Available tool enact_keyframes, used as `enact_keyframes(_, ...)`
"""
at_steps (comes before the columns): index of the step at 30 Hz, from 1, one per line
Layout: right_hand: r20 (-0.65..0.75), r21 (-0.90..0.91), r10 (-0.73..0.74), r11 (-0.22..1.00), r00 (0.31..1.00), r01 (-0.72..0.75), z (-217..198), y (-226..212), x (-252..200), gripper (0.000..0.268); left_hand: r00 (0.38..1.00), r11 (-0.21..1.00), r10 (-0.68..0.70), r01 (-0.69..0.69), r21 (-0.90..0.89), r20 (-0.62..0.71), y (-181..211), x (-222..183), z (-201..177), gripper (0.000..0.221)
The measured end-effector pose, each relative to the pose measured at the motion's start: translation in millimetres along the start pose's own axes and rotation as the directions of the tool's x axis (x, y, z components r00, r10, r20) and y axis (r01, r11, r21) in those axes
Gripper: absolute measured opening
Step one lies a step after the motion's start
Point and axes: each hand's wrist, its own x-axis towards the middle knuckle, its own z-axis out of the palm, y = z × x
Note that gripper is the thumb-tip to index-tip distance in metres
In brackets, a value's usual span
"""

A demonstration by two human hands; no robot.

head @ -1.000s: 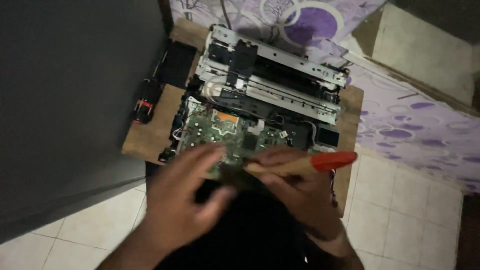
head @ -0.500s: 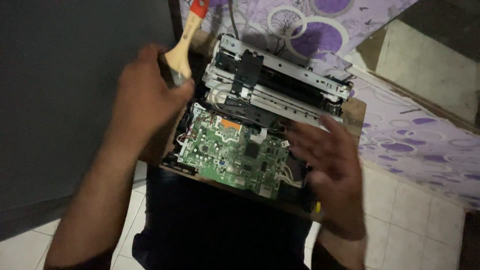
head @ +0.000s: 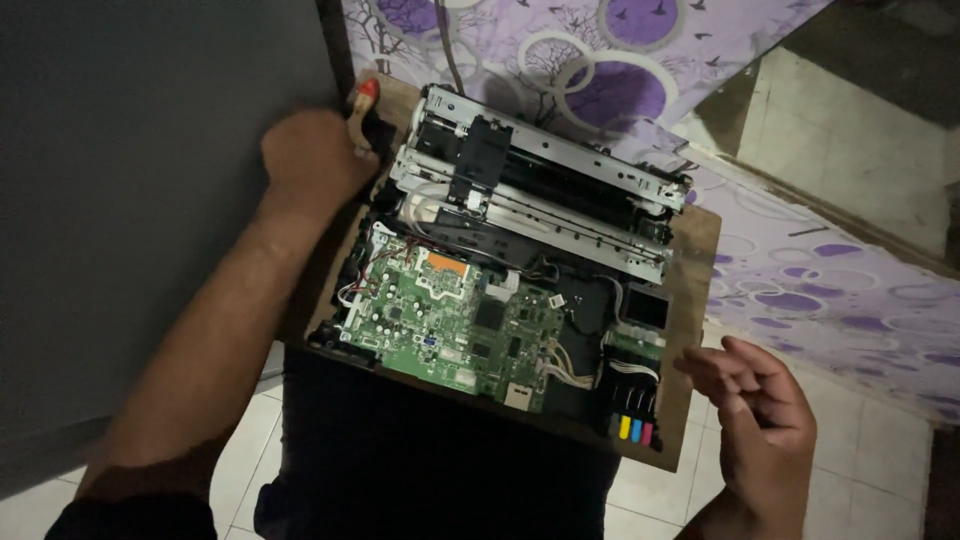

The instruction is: Cleaning the internal circuit board of a printer with a brush and disassembling parts with a screwdriver.

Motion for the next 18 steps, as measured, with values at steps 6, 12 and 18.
enact_keyframes(6, 0.040, -0.059, -0.015, 0.998, 0.999, 0.017, -11.9, 12.9, 0.1, 0.056, 0.997, 0.996, 0.039, -0.043, 0.075, 0.063, -11.3, 11.9, 41.4, 0.037)
enact_keyframes(12, 0.018, -0.139, -0.134, 0.981, 0.991, 0.135, -50.7, -0.4, -11.3, 0.055, 0.965, 0.953, 0.261, -0.260, 0.157, 0.013, -28.6, -4.1, 51.8, 0.046)
enact_keyframes(18, -0.107, -0.122, -0.201, 0.975, 0.974, 0.187, -90.7, 11.0, -21.2, 0.048, 0.944, 0.737, 0.330, -0.259, -0.624, -0.002, -71.6, 41.3, 165.0, 0.045)
